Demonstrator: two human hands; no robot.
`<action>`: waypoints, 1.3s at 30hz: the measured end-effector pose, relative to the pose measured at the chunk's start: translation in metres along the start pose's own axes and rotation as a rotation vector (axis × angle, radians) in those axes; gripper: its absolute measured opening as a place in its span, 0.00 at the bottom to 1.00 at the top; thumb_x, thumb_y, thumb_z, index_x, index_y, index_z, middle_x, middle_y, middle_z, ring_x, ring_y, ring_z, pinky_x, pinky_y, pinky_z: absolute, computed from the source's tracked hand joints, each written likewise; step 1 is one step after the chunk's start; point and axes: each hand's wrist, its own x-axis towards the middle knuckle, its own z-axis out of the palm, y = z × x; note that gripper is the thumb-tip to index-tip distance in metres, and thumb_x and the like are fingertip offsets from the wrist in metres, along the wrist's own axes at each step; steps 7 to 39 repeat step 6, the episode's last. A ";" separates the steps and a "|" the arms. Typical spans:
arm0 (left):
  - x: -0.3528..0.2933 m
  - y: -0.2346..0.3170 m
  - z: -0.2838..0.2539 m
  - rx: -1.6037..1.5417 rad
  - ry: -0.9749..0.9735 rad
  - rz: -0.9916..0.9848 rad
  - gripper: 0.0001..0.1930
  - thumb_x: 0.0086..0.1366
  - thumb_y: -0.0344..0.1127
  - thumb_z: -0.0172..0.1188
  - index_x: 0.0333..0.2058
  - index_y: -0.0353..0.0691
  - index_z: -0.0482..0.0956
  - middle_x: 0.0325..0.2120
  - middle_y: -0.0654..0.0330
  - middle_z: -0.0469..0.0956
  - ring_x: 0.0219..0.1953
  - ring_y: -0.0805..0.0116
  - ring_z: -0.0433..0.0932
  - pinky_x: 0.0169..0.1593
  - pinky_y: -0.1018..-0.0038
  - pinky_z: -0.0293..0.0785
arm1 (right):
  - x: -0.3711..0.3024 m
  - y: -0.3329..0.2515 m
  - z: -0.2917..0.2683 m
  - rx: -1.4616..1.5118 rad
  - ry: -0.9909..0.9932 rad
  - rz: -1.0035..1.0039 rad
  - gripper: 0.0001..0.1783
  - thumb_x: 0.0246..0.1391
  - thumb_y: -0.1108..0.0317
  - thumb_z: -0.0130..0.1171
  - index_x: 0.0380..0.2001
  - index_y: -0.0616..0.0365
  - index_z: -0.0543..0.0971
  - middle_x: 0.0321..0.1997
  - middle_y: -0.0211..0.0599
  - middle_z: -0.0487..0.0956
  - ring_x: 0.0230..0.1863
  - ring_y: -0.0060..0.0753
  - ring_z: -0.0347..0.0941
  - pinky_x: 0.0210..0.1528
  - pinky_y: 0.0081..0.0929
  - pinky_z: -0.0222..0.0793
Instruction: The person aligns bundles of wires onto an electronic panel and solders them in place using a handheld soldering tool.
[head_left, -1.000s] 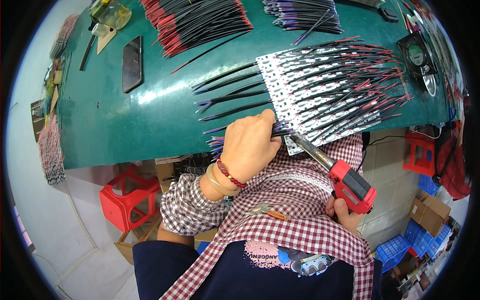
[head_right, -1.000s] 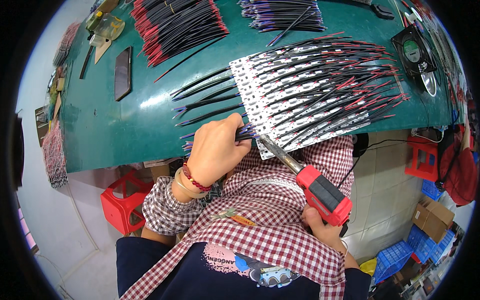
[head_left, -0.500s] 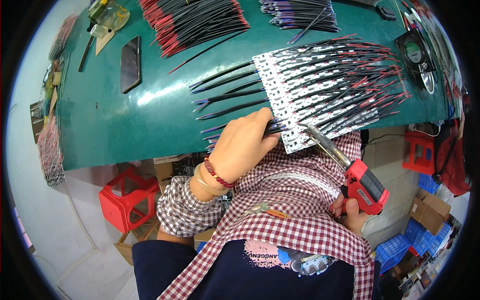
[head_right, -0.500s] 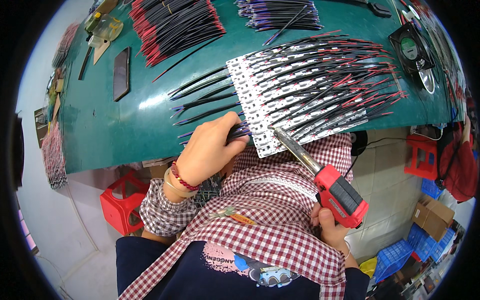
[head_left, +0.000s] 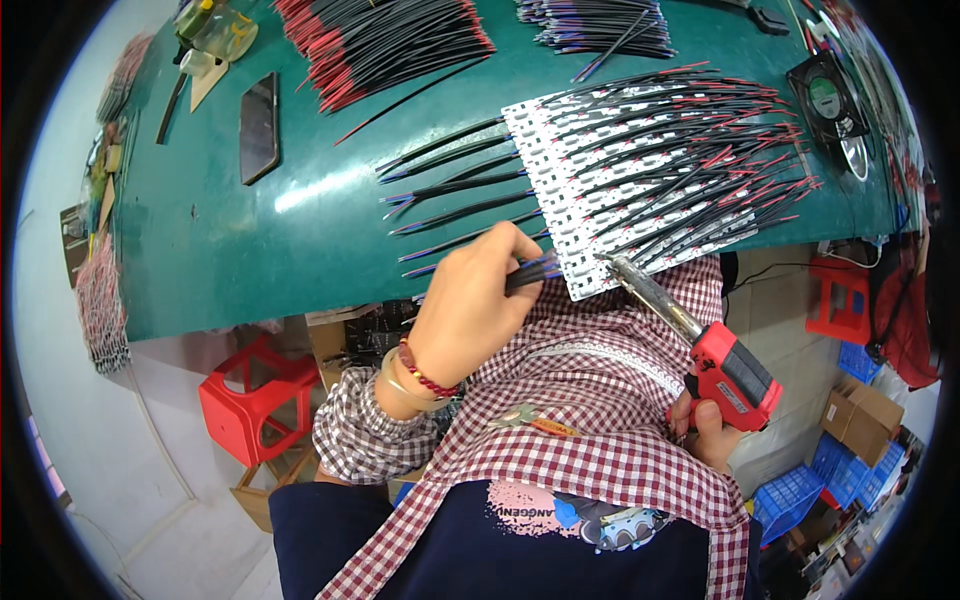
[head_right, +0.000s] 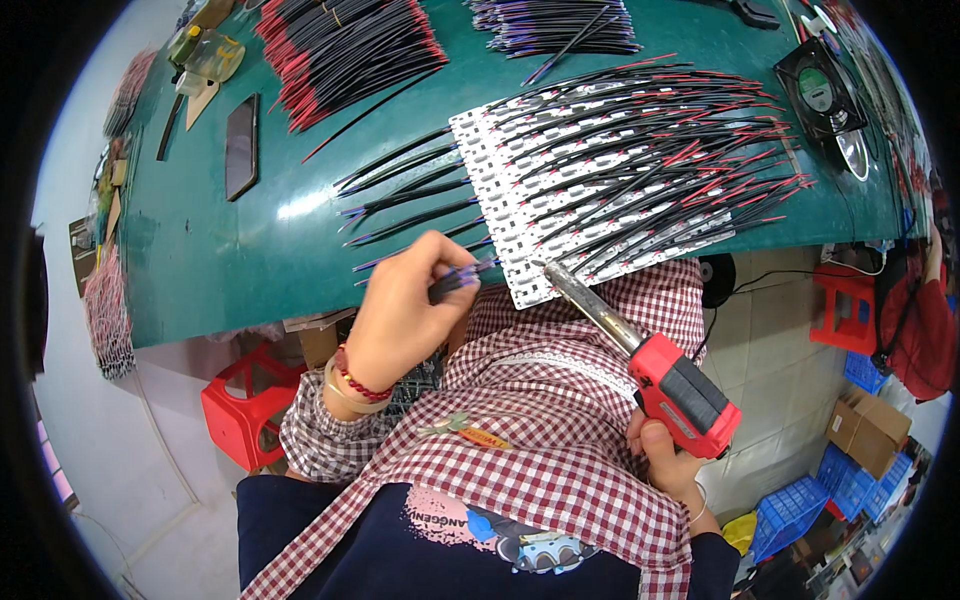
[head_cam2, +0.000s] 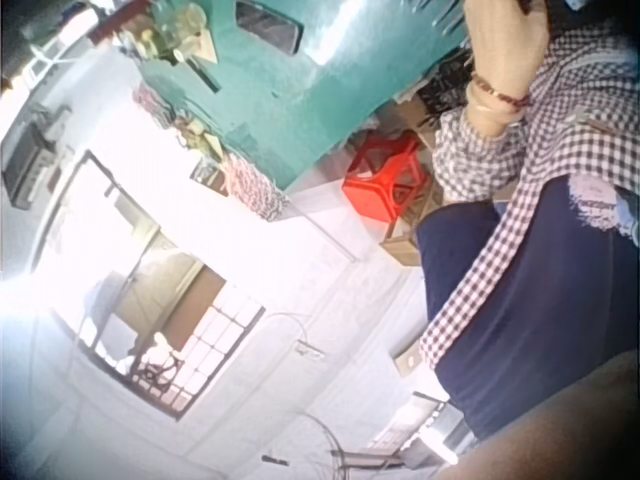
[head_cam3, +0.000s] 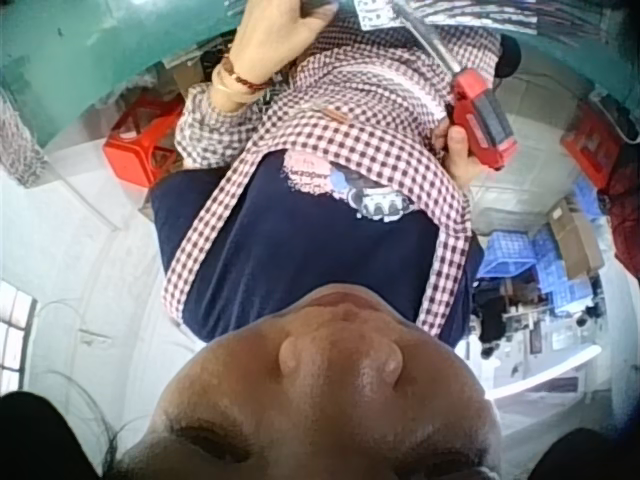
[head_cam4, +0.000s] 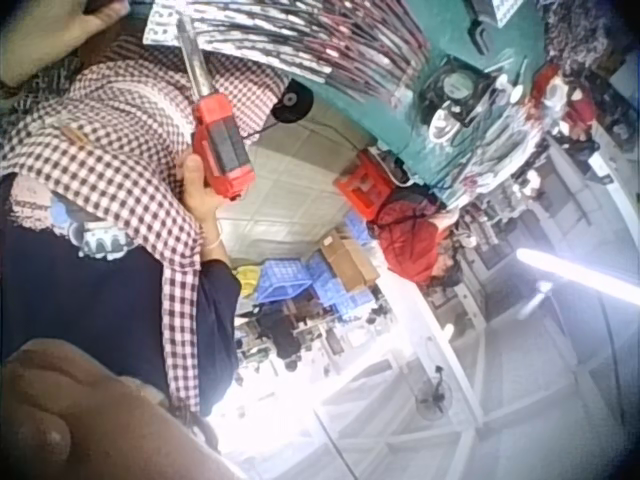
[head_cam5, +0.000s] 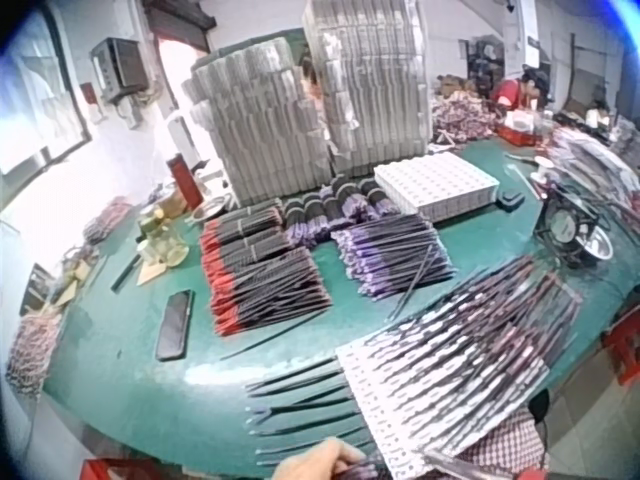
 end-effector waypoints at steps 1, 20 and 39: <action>0.000 0.000 0.003 0.068 -0.026 0.013 0.09 0.52 0.26 0.64 0.31 0.33 0.74 0.22 0.52 0.77 0.23 0.61 0.77 0.27 0.71 0.70 | 0.000 0.001 0.000 0.001 0.000 0.000 0.35 0.53 0.45 0.60 0.49 0.68 0.68 0.17 0.35 0.70 0.14 0.23 0.62 0.17 0.22 0.59; 0.000 -0.003 0.010 0.216 -0.022 0.051 0.09 0.50 0.31 0.64 0.28 0.35 0.74 0.19 0.50 0.77 0.21 0.54 0.77 0.26 0.68 0.70 | 0.001 -0.001 -0.003 -0.045 -0.072 0.032 0.35 0.52 0.45 0.62 0.48 0.67 0.69 0.17 0.37 0.72 0.14 0.24 0.64 0.17 0.22 0.60; 0.000 -0.003 0.010 0.216 -0.022 0.051 0.09 0.50 0.31 0.64 0.28 0.35 0.74 0.19 0.50 0.77 0.21 0.54 0.77 0.26 0.68 0.70 | 0.001 -0.001 -0.003 -0.045 -0.072 0.032 0.35 0.52 0.45 0.62 0.48 0.67 0.69 0.17 0.37 0.72 0.14 0.24 0.64 0.17 0.22 0.60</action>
